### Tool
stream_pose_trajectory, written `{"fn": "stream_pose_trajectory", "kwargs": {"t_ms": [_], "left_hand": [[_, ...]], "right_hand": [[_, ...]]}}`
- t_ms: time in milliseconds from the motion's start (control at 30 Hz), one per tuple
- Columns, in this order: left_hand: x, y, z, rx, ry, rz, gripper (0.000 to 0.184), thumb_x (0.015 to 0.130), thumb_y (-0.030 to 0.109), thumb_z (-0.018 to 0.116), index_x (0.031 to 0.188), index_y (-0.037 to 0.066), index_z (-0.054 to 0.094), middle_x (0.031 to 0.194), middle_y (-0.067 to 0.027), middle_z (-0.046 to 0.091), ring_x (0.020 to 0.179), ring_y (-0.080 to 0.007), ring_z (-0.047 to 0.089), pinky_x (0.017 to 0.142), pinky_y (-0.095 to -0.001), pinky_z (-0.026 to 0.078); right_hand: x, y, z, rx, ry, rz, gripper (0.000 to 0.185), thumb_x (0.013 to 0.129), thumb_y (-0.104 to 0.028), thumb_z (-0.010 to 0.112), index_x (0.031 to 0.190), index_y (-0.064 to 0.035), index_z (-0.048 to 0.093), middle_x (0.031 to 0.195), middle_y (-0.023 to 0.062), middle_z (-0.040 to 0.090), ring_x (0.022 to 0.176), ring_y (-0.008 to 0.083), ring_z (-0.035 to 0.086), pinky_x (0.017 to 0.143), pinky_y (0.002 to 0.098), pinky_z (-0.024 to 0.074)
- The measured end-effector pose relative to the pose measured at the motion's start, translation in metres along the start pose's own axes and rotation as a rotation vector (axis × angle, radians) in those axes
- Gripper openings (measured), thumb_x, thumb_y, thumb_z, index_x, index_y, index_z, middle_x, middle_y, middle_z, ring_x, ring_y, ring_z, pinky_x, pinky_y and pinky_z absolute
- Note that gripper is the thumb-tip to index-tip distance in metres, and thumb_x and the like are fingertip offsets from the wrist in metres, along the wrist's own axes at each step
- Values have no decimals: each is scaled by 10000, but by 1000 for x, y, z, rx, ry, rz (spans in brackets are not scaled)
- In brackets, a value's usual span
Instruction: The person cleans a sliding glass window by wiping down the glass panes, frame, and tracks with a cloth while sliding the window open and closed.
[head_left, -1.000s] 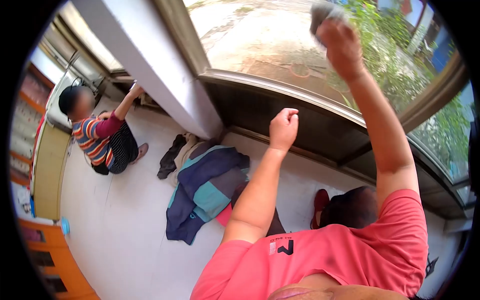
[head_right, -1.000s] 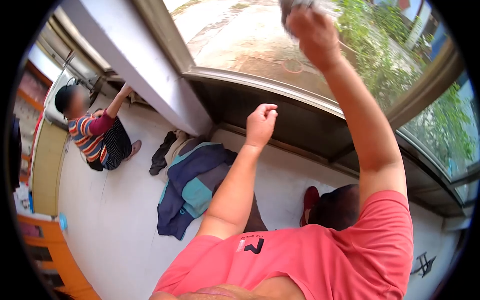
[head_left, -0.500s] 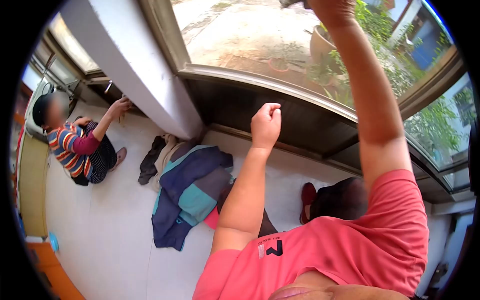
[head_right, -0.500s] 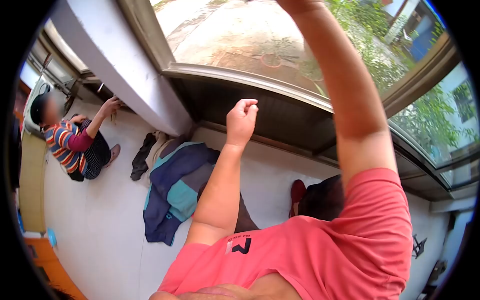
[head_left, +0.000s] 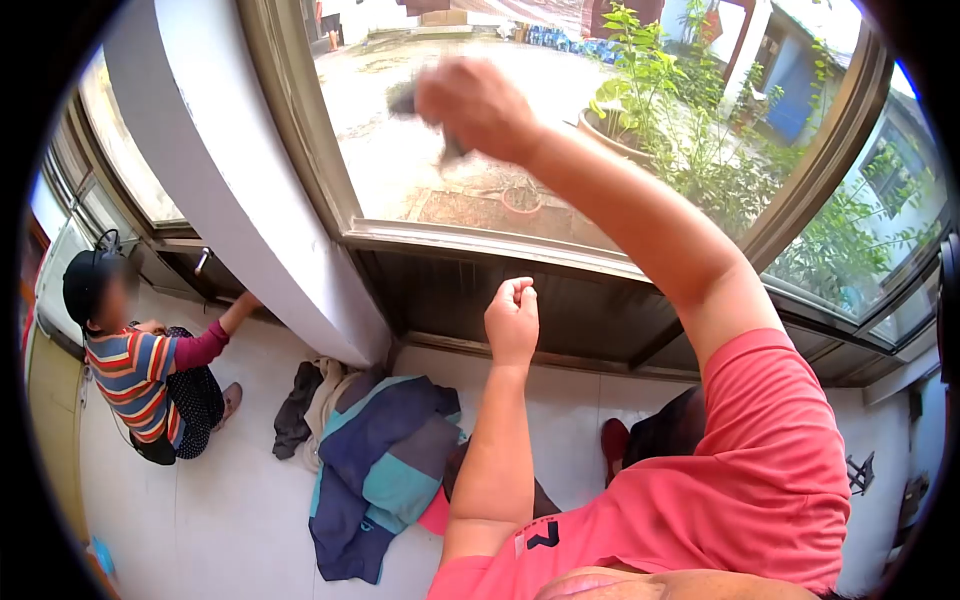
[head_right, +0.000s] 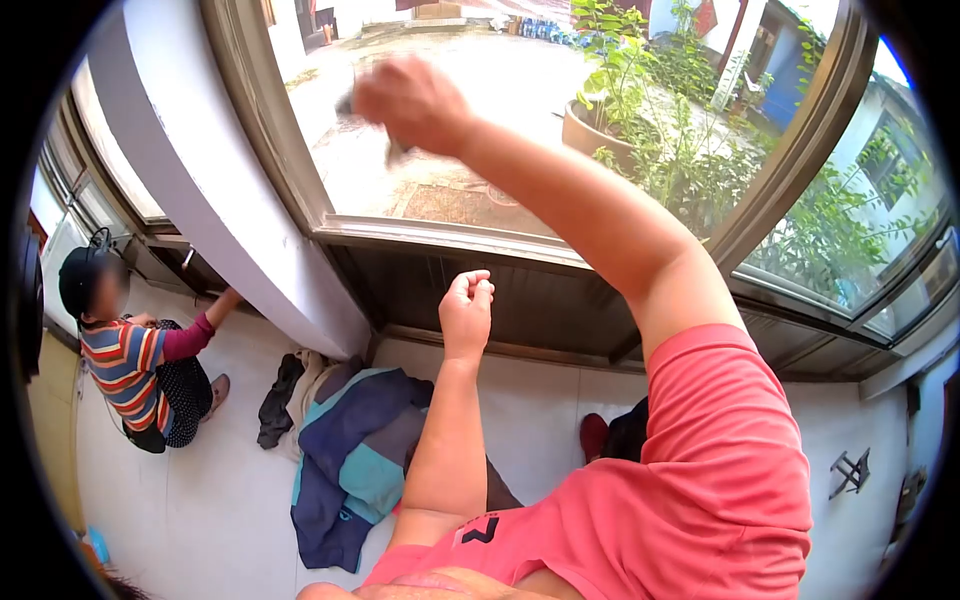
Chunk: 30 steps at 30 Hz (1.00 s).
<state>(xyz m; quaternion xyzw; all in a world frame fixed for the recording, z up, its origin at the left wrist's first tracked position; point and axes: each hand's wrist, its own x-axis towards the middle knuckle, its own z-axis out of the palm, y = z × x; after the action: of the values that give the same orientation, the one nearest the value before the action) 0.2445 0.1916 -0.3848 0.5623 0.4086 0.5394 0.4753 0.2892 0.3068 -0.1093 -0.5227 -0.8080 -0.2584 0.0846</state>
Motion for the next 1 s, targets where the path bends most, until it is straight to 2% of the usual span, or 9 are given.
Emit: {"fn": "stream_pose_trajectory", "kwargs": {"t_ms": [100, 133, 400, 567, 667, 733, 800, 900, 1000], "left_hand": [[1, -2, 1, -16, 2, -2, 135, 917, 112, 632, 998, 18, 684, 782, -71, 686, 686, -137, 630, 678, -291, 522], [2, -2, 0, -15, 5, 1, 135, 917, 112, 632, 998, 18, 684, 782, -71, 686, 686, -137, 630, 678, -291, 522], [5, 3, 1, -53, -10, -49, 150, 924, 120, 617, 1011, 16, 680, 794, -81, 692, 687, -154, 633, 680, -300, 519], [4, 13, -1, -11, -32, -96, 160, 927, 130, 606, 1014, 16, 678, 809, -87, 700, 697, -167, 643, 696, -306, 523], [6, 8, -2, -19, -18, -94, 153, 922, 127, 615, 1008, 19, 679, 814, -95, 704, 705, -178, 652, 701, -309, 527], [6, 7, -2, -22, -6, -12, 128, 931, 101, 615, 1013, 14, 661, 769, -13, 638, 650, -72, 538, 627, -245, 476], [6, 4, -1, -25, -15, -56, 123, 934, 95, 615, 1015, 14, 662, 770, -13, 638, 659, -73, 539, 637, -247, 480], [5, 3, -1, -21, -13, -31, 115, 938, 94, 614, 1007, 15, 662, 765, -8, 635, 671, -71, 546, 648, -247, 486], [6, 0, -2, -25, -7, -45, 132, 908, 100, 620, 995, 19, 677, 811, -101, 702, 714, -175, 661, 708, -311, 533]], "right_hand": [[25, 22, -44, -27, 1114, -175, 189, 729, -119, 655, 911, -111, 605, 1013, 82, 558, 961, 307, 512, 838, 416, 439], [33, 23, -46, -36, 1170, -164, 210, 744, -155, 654, 945, -120, 608, 1024, 68, 556, 965, 290, 513, 842, 413, 448], [18, -35, 107, -209, 579, -401, 152, 792, -200, 673, 938, -227, 640, 1082, 3, 520, 1093, 238, 490, 976, 398, 470], [-14, -62, 143, -146, 57, -823, 106, 767, -222, 655, 869, -228, 630, 1079, 1, 529, 1069, 220, 527, 867, 360, 516], [25, -59, 126, -71, 307, -675, 134, 796, -190, 642, 926, -222, 630, 1070, -17, 533, 1066, 210, 527, 847, 326, 524], [65, -49, 91, -164, 517, -508, 200, 813, -153, 644, 998, -227, 628, 1066, -28, 533, 1072, 202, 526, 880, 317, 524], [88, -39, 48, -135, 774, -366, 231, 820, -139, 653, 1029, -235, 631, 1075, -35, 545, 1094, 191, 520, 943, 339, 508], [108, -41, 7, 60, 1156, -340, 250, 765, -159, 630, 1011, -117, 613, 1162, 79, 522, 1033, 288, 505, 908, 411, 452], [119, -58, 53, 64, 870, -359, 340, 799, -151, 618, 1137, -118, 615, 1242, 97, 526, 1114, 319, 503, 960, 446, 436]]}}
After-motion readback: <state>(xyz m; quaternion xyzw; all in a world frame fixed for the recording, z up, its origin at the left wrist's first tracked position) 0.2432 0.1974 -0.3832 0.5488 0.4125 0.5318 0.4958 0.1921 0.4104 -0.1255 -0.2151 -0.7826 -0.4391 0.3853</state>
